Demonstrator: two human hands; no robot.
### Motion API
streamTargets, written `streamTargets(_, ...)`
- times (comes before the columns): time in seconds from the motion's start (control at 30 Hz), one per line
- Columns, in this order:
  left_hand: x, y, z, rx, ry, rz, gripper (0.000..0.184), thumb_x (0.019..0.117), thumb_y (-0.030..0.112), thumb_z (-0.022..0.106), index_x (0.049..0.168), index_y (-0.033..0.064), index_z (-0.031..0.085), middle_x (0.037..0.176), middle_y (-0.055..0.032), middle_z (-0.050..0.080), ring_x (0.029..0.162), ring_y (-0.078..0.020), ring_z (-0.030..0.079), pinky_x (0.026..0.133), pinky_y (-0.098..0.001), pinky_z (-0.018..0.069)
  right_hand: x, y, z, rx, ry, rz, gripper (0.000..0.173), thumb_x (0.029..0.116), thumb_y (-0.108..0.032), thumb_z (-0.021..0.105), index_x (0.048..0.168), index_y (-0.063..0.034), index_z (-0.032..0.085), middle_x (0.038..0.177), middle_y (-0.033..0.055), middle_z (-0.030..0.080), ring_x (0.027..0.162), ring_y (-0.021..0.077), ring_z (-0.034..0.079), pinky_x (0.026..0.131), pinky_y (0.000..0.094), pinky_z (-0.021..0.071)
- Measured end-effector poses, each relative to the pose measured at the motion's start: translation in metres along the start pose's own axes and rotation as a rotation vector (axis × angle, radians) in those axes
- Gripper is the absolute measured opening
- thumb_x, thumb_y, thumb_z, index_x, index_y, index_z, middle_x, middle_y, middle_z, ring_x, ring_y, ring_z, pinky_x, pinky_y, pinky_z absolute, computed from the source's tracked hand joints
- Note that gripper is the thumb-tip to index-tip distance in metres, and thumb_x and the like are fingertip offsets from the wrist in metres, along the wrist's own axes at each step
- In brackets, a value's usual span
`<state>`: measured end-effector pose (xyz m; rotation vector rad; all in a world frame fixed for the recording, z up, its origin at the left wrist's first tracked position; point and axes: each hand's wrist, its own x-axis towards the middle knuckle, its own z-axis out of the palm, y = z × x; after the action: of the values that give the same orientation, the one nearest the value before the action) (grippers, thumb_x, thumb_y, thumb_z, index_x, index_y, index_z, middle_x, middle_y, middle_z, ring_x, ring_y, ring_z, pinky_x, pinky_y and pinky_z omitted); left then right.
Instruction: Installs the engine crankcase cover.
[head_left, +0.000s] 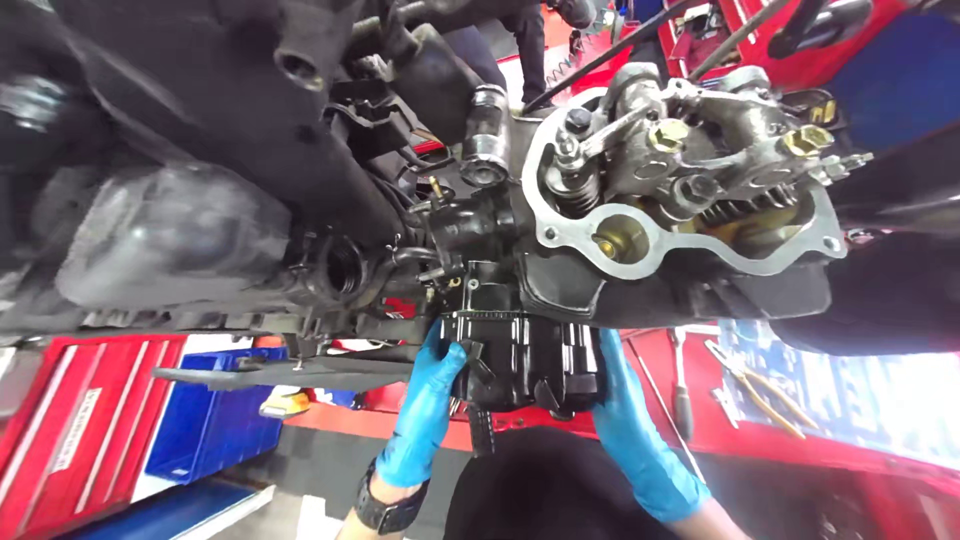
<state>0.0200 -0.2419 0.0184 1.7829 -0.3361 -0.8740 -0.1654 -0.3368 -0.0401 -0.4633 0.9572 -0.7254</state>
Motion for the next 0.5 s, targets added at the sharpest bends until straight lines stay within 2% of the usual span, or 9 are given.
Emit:
streamTargets(0.13, -0.001, 0.007, 0.003, -0.012, 0.014, -0.040, 0.088, 0.0755, 0.046, 0.077, 0.144, 0.0017, 0.044, 0.114, -0.0002, 0.067, 0.099, -0.0019, 0.066, 0.086, -0.0213, 0.0570, 0.003, 0.004, -0.001, 0.023, -0.042, -0.048, 0.053, 0.1069, -0.051, 0.041, 0.139, -0.0122, 0.056, 0.123, 0.0056, 0.070, 0.112, 0.0149, 0.069, 0.095, 0.0367, 0.0595)
streamTargets(0.27, 0.002, 0.010, 0.005, -0.094, -0.006, -0.050, 0.091, 0.0753, 0.038, 0.081, 0.148, 0.0008, 0.040, 0.118, -0.0048, 0.068, 0.102, -0.0072, 0.068, 0.089, -0.0256, 0.0586, 0.002, -0.002, 0.004, -0.057, -0.013, -0.080, 0.053, 0.1077, -0.051, 0.039, 0.145, -0.0155, 0.051, 0.127, 0.0012, 0.068, 0.114, 0.0111, 0.067, 0.095, 0.0353, 0.0594)
streamTargets(0.33, 0.001, 0.012, 0.006, -0.126, -0.002, -0.062, 0.088, 0.0748, 0.034, 0.083, 0.146, 0.0008, 0.042, 0.119, -0.0054, 0.068, 0.104, -0.0081, 0.068, 0.090, -0.0262, 0.0585, 0.002, -0.001, 0.005, -0.068, -0.008, -0.088, 0.054, 0.1056, -0.056, 0.041, 0.141, -0.0176, 0.053, 0.122, -0.0012, 0.071, 0.109, 0.0097, 0.069, 0.091, 0.0346, 0.0615)
streamTargets(0.4, 0.000, 0.012, 0.007, -0.129, -0.016, -0.070, 0.086, 0.0747, 0.035, 0.084, 0.144, 0.0015, 0.045, 0.119, -0.0061, 0.068, 0.105, -0.0093, 0.067, 0.091, -0.0272, 0.0583, 0.000, -0.001, 0.002, -0.071, -0.029, -0.100, 0.059, 0.1034, -0.061, 0.042, 0.143, -0.0183, 0.051, 0.124, -0.0003, 0.070, 0.111, 0.0117, 0.069, 0.092, 0.0372, 0.0618)
streamTargets(0.5, 0.001, 0.009, 0.004, -0.115, -0.021, -0.074, 0.094, 0.0712, 0.043, 0.086, 0.146, 0.0034, 0.045, 0.122, -0.0061, 0.068, 0.109, -0.0103, 0.067, 0.093, -0.0291, 0.0582, 0.002, 0.004, -0.001, -0.069, -0.057, -0.138, 0.063, 0.1020, -0.064, 0.043, 0.147, -0.0200, 0.048, 0.130, 0.0006, 0.067, 0.116, 0.0140, 0.067, 0.095, 0.0404, 0.0602)
